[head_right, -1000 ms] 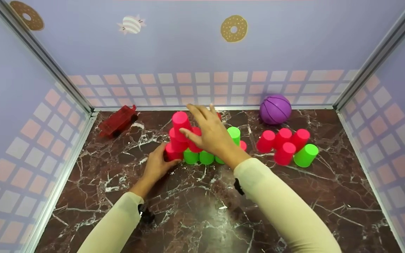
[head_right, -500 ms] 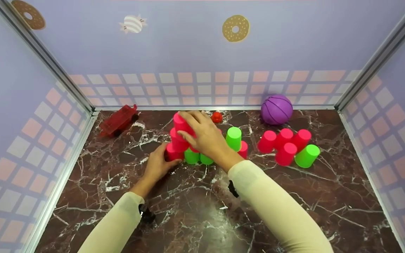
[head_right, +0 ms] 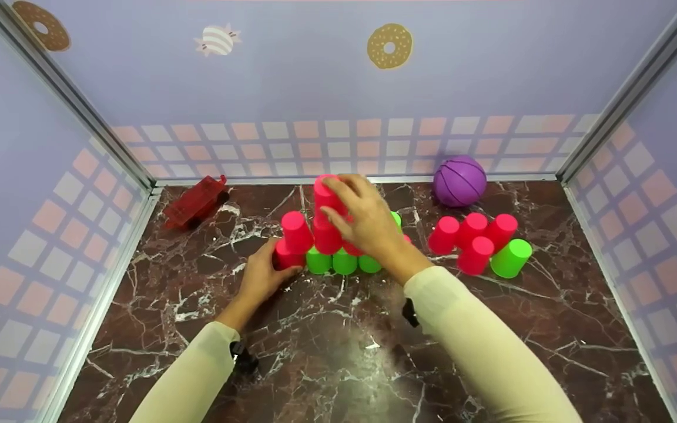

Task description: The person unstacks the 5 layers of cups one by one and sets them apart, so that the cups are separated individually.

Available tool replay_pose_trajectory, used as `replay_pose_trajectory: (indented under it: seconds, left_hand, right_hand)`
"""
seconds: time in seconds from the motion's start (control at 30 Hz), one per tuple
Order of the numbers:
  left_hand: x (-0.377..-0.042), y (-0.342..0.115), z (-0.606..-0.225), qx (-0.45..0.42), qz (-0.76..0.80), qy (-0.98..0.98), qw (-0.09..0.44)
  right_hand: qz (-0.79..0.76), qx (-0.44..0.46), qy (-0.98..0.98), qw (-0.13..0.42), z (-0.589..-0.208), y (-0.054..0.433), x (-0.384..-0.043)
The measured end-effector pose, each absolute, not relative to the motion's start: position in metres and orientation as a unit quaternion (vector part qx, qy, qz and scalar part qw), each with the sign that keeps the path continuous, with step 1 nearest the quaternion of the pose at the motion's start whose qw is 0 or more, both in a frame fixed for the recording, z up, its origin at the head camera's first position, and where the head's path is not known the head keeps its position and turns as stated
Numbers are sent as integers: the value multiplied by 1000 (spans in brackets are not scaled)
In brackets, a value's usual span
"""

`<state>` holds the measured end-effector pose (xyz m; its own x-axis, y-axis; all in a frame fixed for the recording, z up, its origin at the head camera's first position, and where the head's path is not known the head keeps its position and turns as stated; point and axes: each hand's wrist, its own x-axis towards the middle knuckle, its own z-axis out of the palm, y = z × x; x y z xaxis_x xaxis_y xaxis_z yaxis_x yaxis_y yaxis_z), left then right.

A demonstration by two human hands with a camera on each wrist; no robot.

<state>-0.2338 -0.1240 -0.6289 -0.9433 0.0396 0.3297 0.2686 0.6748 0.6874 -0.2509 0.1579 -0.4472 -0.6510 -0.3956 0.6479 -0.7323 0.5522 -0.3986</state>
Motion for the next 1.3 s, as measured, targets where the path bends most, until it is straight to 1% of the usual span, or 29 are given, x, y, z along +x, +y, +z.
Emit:
replay_pose_trajectory:
  seconds: [0.17,0.47,0.67,0.87,0.97,1.13,1.3]
  left_hand:
    - [-228,-121,-615,-72,-380,-914,123]
    - [-228,-122,-617,-76,-385,-911,126]
    - [-227,-121,-615,-75,-387,-911,125]
    - [-228,-119,-614,-81,-392,-907,128]
    - [-231,-123,-621,-90,-397,-902,143]
    - [-245,-131,-657,-100,-382,-901,179]
    - [-251,-132,-670,-103,-368,-906,180]
  right_hand:
    - [341,277,-860,260,-442,196,-254]
    - [348,164,-876,292,-451,271,-254]
    - [331,148,-877,316,-469,304,-245]
    - [327,123,-888,299,-492,324,-234]
    - [322,116,-895,285,-503,330,-230]
    - [310,129,-902,272,-523,336,-224]
    - [299,139,-903,276,-537,339,-220]
